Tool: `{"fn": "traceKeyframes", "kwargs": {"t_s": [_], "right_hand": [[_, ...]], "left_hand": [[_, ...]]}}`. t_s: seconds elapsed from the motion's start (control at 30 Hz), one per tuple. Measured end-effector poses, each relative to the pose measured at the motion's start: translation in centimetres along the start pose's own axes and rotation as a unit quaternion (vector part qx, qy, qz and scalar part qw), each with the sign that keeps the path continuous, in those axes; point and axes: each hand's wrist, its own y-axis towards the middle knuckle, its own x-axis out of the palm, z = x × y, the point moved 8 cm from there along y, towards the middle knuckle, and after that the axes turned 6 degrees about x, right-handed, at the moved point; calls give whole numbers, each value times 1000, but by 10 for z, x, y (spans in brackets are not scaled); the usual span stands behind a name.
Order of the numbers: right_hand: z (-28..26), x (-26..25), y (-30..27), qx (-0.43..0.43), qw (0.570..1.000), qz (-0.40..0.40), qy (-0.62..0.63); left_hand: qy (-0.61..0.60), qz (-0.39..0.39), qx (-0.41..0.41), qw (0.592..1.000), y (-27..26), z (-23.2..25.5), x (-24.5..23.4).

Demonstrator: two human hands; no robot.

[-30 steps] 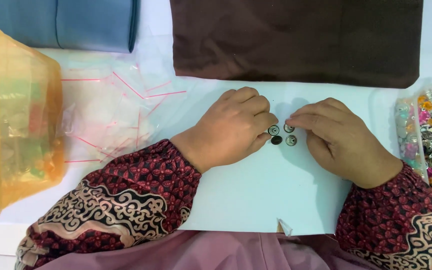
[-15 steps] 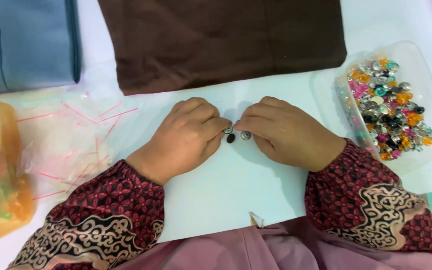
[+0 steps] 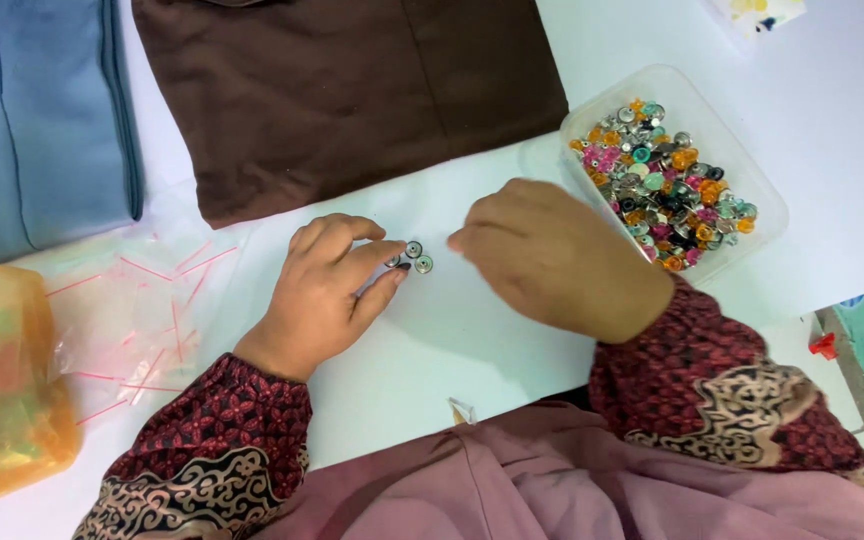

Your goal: Packaging small decorative beads into plastic zip-lock bags.

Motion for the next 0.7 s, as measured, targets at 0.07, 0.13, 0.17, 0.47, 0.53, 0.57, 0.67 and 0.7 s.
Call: {"fn": "traceKeyframes", "kwargs": {"t_s": [0.07,0.13,0.17,0.47,0.53,0.57,0.67,0.7], "right_hand": [[15,-43,-13,41,999,14,-16],[52,-57,-40,118,991,-9,-59],[77,-65,-55,193,975,-35,-103],[129,-54,-98,341,901,-185,-194],[134,-47,-100,338,907,-169,-187],[137,-46,-103,343,908,-152,-184],[155,-29,-118,319,922,-108,-189],[153,-31,-117,319,922,-109,-189]], "left_hand": [[-19,2,-1,1000,1,4,2],[-28,-2,14,1000,10,19,2],[-38,-3,26,999,16,26,2],[-84,4,125,989,113,99,56],[-77,-21,111,991,133,102,78],[-77,-46,104,991,145,103,93],[-55,-44,120,990,172,91,136],[-56,-45,120,990,178,90,142]]}}
